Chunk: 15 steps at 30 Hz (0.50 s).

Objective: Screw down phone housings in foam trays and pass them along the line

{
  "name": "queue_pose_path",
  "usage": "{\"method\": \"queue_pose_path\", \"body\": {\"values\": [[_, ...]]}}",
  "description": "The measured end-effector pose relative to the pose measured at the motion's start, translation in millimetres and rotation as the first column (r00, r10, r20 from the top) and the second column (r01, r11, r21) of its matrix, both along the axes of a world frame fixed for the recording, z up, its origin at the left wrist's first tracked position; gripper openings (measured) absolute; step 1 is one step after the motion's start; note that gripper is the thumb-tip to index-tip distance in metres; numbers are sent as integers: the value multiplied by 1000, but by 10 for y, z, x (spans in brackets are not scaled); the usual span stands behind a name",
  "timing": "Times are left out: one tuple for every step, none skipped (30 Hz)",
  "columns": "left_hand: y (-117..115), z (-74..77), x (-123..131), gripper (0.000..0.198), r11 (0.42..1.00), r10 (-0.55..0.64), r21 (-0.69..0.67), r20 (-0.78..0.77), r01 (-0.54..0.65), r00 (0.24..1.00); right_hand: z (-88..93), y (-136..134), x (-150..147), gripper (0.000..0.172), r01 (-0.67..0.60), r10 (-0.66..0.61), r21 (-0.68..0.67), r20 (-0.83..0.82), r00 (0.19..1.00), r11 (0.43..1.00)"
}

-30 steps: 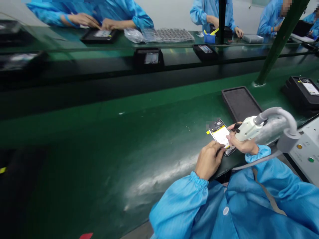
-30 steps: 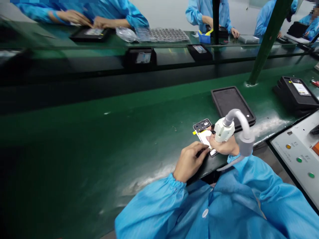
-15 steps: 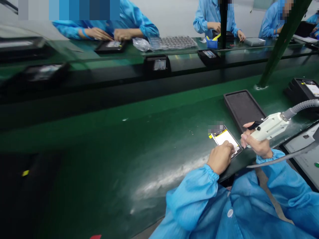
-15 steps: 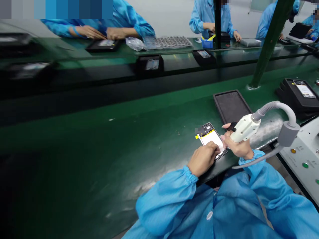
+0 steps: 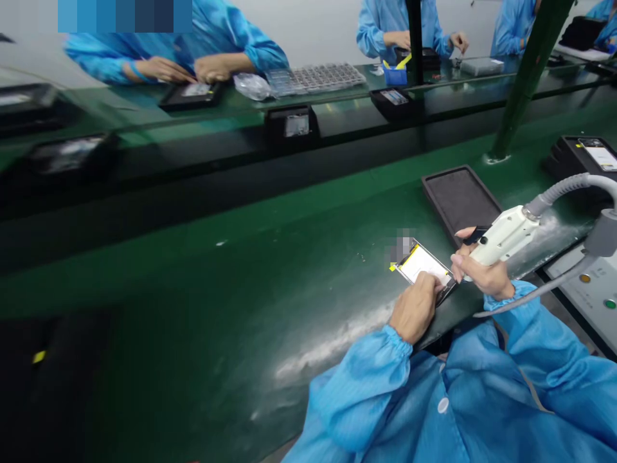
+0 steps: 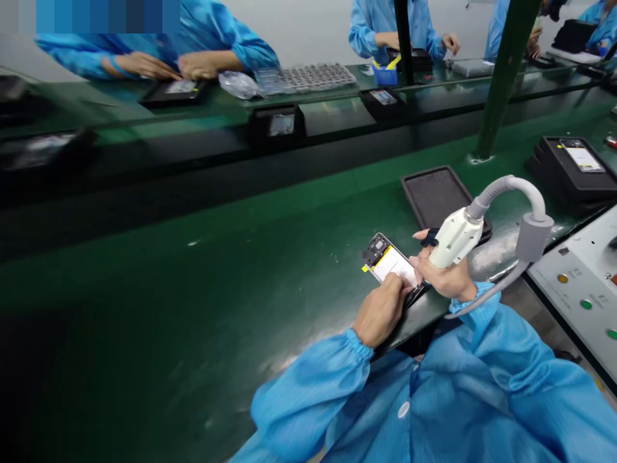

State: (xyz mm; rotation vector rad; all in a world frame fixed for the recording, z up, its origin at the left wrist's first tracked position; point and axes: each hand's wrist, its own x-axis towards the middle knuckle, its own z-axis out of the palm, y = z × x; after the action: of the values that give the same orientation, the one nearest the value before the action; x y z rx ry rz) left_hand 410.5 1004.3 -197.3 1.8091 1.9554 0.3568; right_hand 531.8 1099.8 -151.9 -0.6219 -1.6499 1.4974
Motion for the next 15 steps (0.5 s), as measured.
{"method": "queue_pose_path", "body": {"values": [[-2, 18, 8, 26, 1000, -14, -16, -37, 14, 999, 10, 1, -17, 47, 3, -3, -15, 4, 1000, 1000], [0, 42, 18, 26, 998, -43, -41, -84, 39, 996, 16, 5, -23, 49, 11, -11, -26, 6, 1000, 1000], [5, 71, 25, 26, 996, -69, -64, -119, 62, 990, 20, 10, -17, 50, 21, -21, -29, 9, 1000, 999], [12, 101, 25, 25, 995, -78, -77, -132, 68, 988, 20, 16, -2, 50, 31, -30, -25, 12, 999, 999], [17, 131, 14, 25, 996, -58, -76, -122, 49, 991, 19, 23, 22, 48, 39, -39, -16, 11, 999, 999], [19, 156, -9, 24, 998, -14, -59, -93, 8, 996, 16, 30, 49, 46, 46, -46, -6, 7, 999, 999], [17, 175, -43, 24, 999, 45, -27, -50, -47, 998, 14, 36, 78, 44, 54, -54, 0, -1, 999, 999], [11, 188, -84, 24, 995, 96, 12, -4, -96, 995, 12, 39, 104, 42, 59, -59, 3, -10, 998, 998], [4, 194, -127, 24, 991, 119, 51, 41, -121, 992, 13, 40, 123, 40, 60, -60, 3, -21, 998, 998], [-2, 195, -169, 24, 990, 107, 81, 79, -114, 991, 16, 37, 133, 40, 57, -57, 1, -31, 998, 998], [-3, 192, -202, 23, 992, 69, 95, 109, -80, 992, 21, 31, 133, 39, 51, -51, 2, -32, 998, 999], [1, 189, -225, 21, 995, 20, 92, 130, -32, 991, 29, 23, 124, 39, 42, -42, 7, -21, 999, 999], [11, 187, -235, 19, 997, -30, 73, 142, 20, 989, 37, 13, 109, 40, 36, -36, 13, -3, 999, 999], [25, 189, -234, 19, 997, -70, 44, 142, 64, 987, 44, 1, 90, 40, 30, -31, 19, 14, 999, 999], [40, 196, -222, 19, 995, -97, 11, 127, 97, 987, 46, -10, 71, 40, 24, -25, 23, 27, 999, 999]]}}
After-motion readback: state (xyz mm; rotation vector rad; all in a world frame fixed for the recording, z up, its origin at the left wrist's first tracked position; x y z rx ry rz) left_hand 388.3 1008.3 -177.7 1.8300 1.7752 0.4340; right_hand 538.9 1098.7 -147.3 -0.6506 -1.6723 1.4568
